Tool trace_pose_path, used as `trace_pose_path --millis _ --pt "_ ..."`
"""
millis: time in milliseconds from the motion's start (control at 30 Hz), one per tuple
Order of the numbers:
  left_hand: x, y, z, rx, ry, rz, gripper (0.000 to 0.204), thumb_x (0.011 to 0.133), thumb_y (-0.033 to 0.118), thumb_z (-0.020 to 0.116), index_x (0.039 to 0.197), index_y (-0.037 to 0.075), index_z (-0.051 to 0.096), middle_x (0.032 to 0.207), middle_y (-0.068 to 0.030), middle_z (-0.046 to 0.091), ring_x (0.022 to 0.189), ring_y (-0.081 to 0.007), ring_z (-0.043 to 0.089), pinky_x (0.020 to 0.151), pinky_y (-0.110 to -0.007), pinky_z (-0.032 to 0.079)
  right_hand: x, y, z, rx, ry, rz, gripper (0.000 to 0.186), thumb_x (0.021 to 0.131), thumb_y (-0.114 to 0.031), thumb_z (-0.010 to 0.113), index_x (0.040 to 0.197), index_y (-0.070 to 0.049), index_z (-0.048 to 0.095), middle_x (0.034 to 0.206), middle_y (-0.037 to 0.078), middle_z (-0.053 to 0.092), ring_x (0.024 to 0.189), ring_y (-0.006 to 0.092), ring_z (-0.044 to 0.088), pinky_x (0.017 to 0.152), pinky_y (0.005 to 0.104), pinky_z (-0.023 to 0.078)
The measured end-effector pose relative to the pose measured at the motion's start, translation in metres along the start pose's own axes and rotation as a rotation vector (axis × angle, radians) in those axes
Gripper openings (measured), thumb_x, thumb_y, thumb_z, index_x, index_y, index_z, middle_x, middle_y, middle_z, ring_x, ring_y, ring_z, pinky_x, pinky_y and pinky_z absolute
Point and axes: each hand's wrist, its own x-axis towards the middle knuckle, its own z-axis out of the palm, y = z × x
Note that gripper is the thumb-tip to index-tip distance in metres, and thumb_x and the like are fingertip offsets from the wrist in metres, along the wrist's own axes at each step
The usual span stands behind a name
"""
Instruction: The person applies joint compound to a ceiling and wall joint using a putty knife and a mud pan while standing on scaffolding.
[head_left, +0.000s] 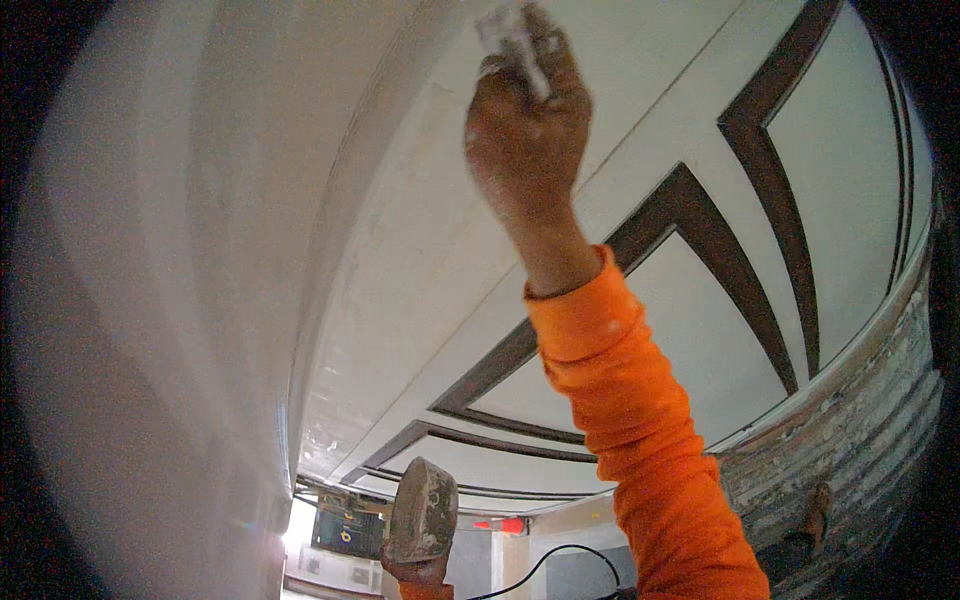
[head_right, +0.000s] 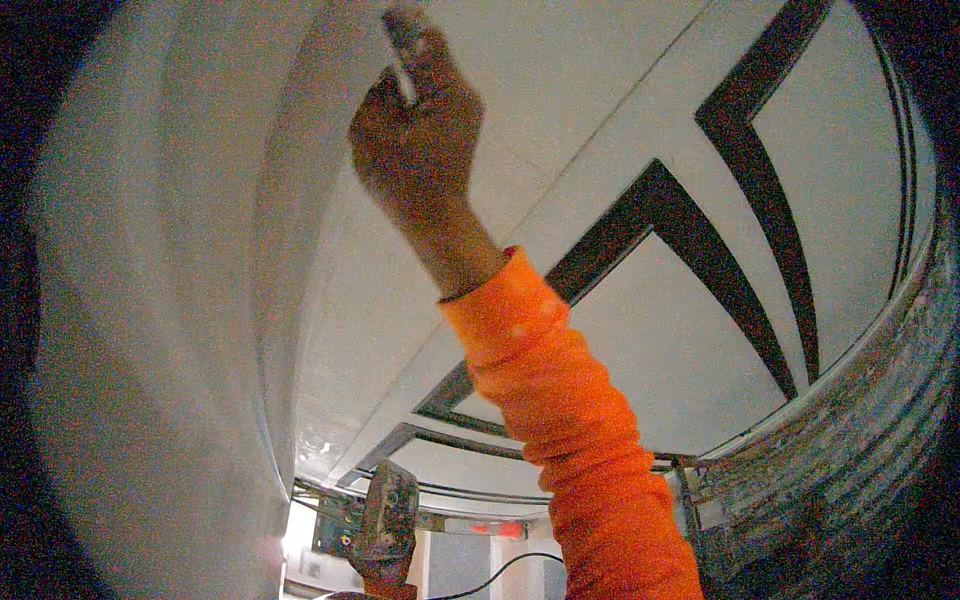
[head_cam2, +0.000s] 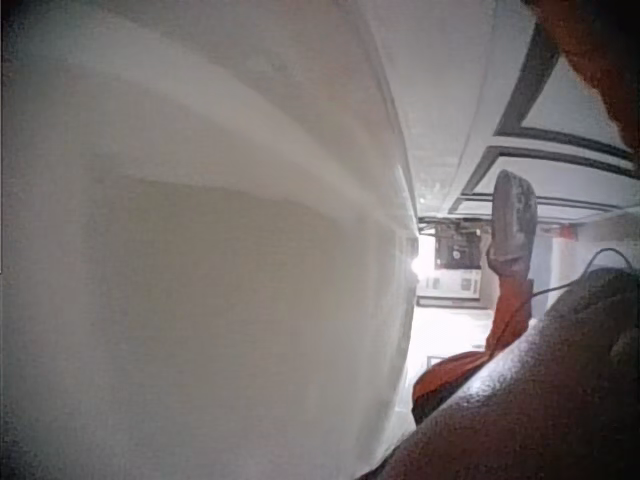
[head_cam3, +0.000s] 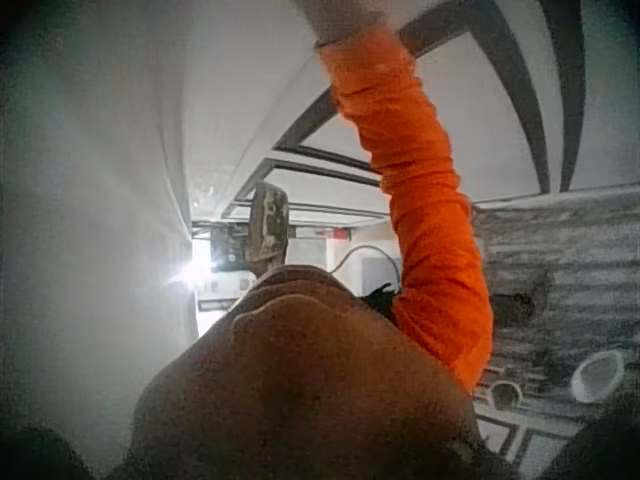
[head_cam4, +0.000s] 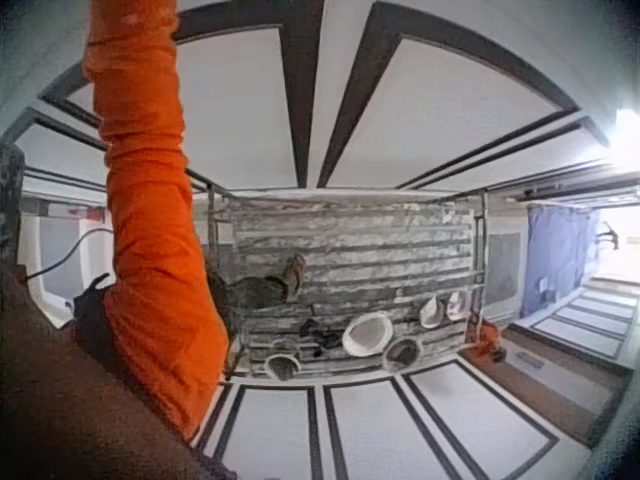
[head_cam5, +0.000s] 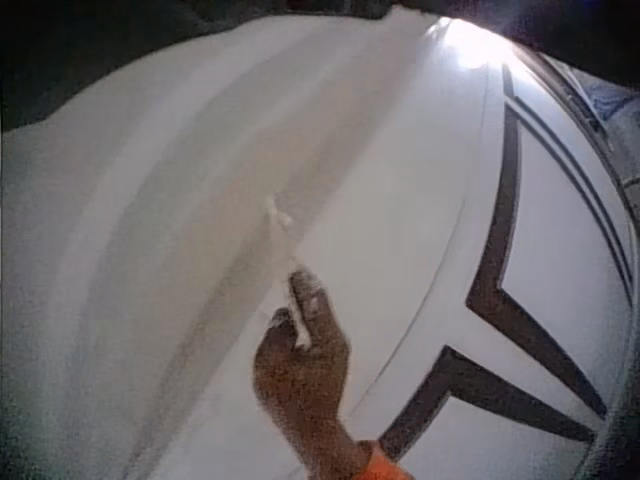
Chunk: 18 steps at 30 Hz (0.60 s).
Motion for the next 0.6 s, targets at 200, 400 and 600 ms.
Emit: trace_pose_path --millis 200,400,600 --pt "0.025 -0.006 -0.011 0.011 -0.054 -0.019 0.059 0.073 0.033 0.054 0.121 -0.001 0.048 0.123 -0.0181 0.048 0.112 -0.0330 0.048 0.093 -0.048 0.042 -0.077 -0.027 0.001 0.072 -0.024 0.050 0.038 0.078 0.008 0.043 0.114 0.001 0.052 0.106 0.015 0.061 0.094 0.0228 0.061 0.081 0.0306 0.047" --pt "0.050 -0.002 -0.010 0.018 -0.137 -0.033 0.059 0.073 0.034 0.054 0.121 0.000 0.048 0.123 -0.0182 0.048 0.111 -0.0331 0.048 0.093 -0.048 0.042 -0.142 -0.052 0.014 0.205 -0.105 0.158 0.049 0.074 0.012 0.041 0.119 -0.003 0.049 0.113 0.017 0.058 0.100 0.0258 0.060 0.083 0.0314 0.047" --pt "0.079 -0.015 0.007 -0.027 -0.302 -0.108 0.059 0.073 0.034 0.054 0.121 0.000 0.048 0.122 -0.0182 0.049 0.111 -0.0333 0.049 0.093 -0.048 0.042 -0.181 -0.065 -0.011 0.157 -0.426 0.519 0.040 0.076 0.006 0.044 0.116 0.001 0.049 0.108 0.016 0.059 0.096 0.0228 0.059 0.080 0.0314 0.048"
